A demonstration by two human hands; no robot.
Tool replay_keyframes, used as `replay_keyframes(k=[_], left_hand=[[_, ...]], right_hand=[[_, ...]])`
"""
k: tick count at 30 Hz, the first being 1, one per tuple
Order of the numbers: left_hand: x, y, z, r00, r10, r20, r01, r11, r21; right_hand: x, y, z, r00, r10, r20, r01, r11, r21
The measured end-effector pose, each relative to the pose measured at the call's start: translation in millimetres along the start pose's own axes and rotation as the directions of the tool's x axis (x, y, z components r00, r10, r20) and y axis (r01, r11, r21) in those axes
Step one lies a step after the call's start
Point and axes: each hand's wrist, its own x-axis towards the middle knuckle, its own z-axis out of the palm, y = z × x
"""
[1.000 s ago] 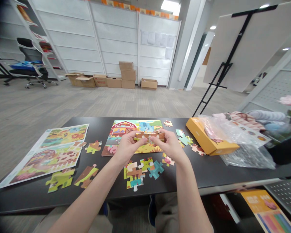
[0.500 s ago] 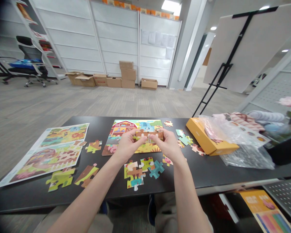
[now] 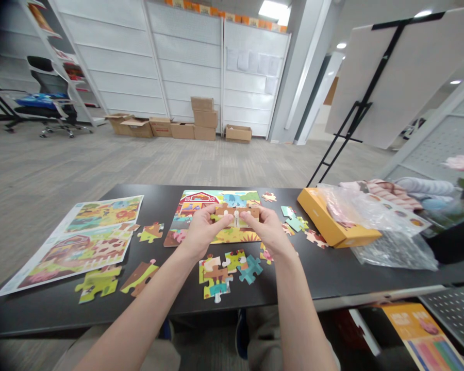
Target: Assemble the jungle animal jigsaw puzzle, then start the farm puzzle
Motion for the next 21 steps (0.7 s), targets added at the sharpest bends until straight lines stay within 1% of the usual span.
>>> replay_keyframes(k=[4,6,9,13,18,21], left_hand=[[0,4,1.5,0.998,-0.063,0.003,0.063,0.995,-0.076],[0,7,1.1,0.995,-0.094,0.023,0.096,0.989,-0.109],[0,10,-0.5,0.987,-0.148,0.061,0.156,0.975,-0.161],[-1,12,-1.7,0.974,-0.195,0.112,0.215,0.952,-0.217],[0,9,-1.5,0.970,-0.215,0.110,0.235,0.946,-0.222],[1,9,-2.8,0.974,-0.212,0.079,0.225,0.951,-0.213]], right_hand=[[-1,-1,-4,0.999,-0.038,-0.001,0.037,0.995,-0.097],[-1,-1,-4,0.999,-0.052,-0.015,0.050,0.994,-0.093],[-1,-2,-3,0.999,-0.038,-0.008,0.037,0.999,-0.028],[-3,-8,0,0.999,0.034,0.016,-0.035,0.997,0.071],[-3,-11,3,0.995,0.095,0.018,-0.097,0.984,0.152],[-3,-12,2,0.995,0.101,0.020,-0.103,0.975,0.197]])
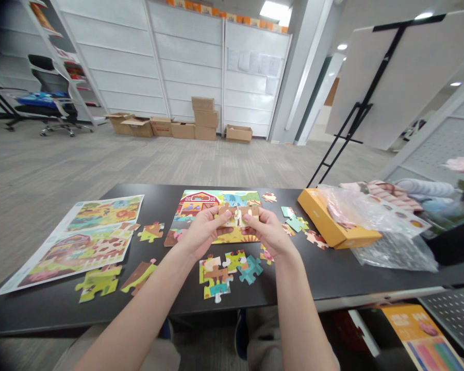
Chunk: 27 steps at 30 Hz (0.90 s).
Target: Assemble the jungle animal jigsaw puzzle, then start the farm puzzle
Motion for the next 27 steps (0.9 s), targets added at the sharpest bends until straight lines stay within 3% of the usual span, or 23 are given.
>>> replay_keyframes(k=[6,11,18,27], left_hand=[[0,4,-1.3,0.999,0.002,-0.035,-0.001,1.000,0.003],[-1,3,1.4,0.999,0.012,-0.035,-0.011,0.999,0.038],[-1,1,2.1,0.997,0.050,-0.050,-0.045,0.993,0.108],[-2,4,4.1,0.993,0.089,-0.078,-0.076,0.986,0.148]], right_hand=[[-3,-4,-6,0.996,-0.057,-0.066,0.055,0.998,-0.028],[0,3,-7,0.996,-0.079,-0.042,0.075,0.993,-0.094],[5,9,-3,0.993,-0.088,-0.075,0.066,0.966,-0.250],[5,10,1,0.983,-0.144,-0.111,0.107,0.951,-0.289]])
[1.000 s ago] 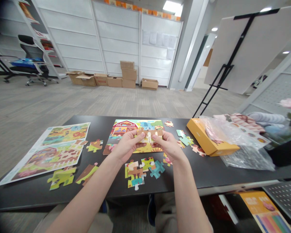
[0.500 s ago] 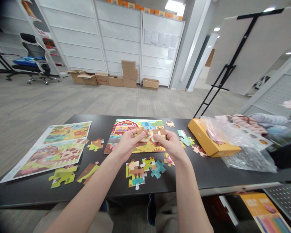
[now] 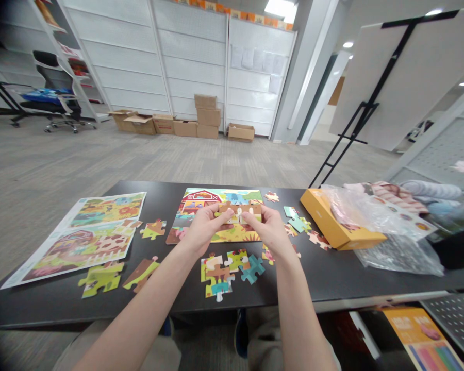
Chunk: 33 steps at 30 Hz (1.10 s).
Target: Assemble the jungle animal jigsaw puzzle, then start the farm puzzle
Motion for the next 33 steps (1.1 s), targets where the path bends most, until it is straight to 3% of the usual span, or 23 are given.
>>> replay_keyframes(k=[12,33], left_hand=[[3,-10,-4.9,0.999,0.035,0.027,-0.035,0.999,0.028],[-1,0,-0.4,0.996,0.078,-0.042,-0.078,0.997,-0.002]], right_hand=[[-1,-2,11,0.999,-0.002,-0.034,0.003,1.000,0.026],[-1,1,19,0.986,-0.136,-0.096,0.122,0.983,-0.139]])
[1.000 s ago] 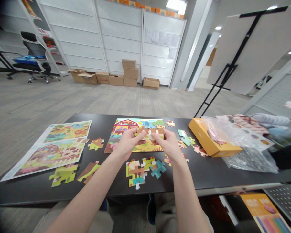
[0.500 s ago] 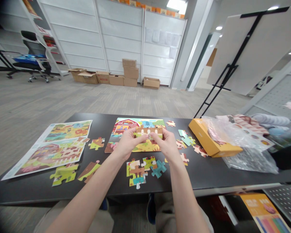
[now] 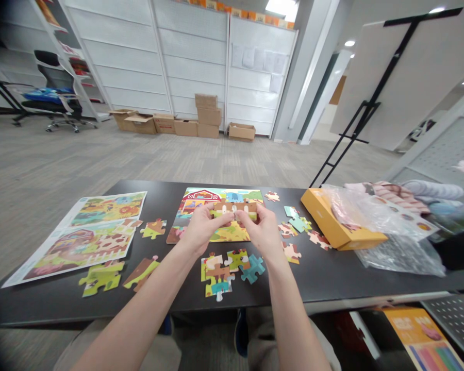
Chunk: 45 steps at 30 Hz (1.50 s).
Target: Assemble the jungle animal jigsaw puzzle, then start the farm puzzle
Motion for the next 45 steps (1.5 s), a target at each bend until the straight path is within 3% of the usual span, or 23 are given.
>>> replay_keyframes(k=[4,10,20,27,45], left_hand=[[0.0,-2.4,0.4,0.999,0.017,0.051,-0.015,0.999,-0.039],[0.9,-3.3,-0.7,1.000,-0.011,0.022,0.012,0.998,-0.059],[3.1,-5.7,-4.1,0.999,-0.045,0.009,0.046,0.997,-0.069],[3.4,-5.1,-4.4,1.000,-0.002,0.005,0.002,0.997,-0.079],[4.9,-6.6,-7.4,0.993,0.115,-0.015,-0.111,0.982,0.154]], right_hand=[[0.6,-1.5,-4.7,0.999,0.027,0.019,-0.028,1.000,0.011],[-1.5,-3.9,-2.5,0.995,0.085,0.046,-0.087,0.995,0.050],[-0.7,-4.4,-1.7,0.997,0.069,0.034,-0.069,0.997,0.021],[0.7,2.9,0.6,0.997,0.062,0.040,-0.062,0.998,0.003],[0.2,0.8,-1.0,0.989,0.143,0.029,-0.143,0.990,-0.006]])
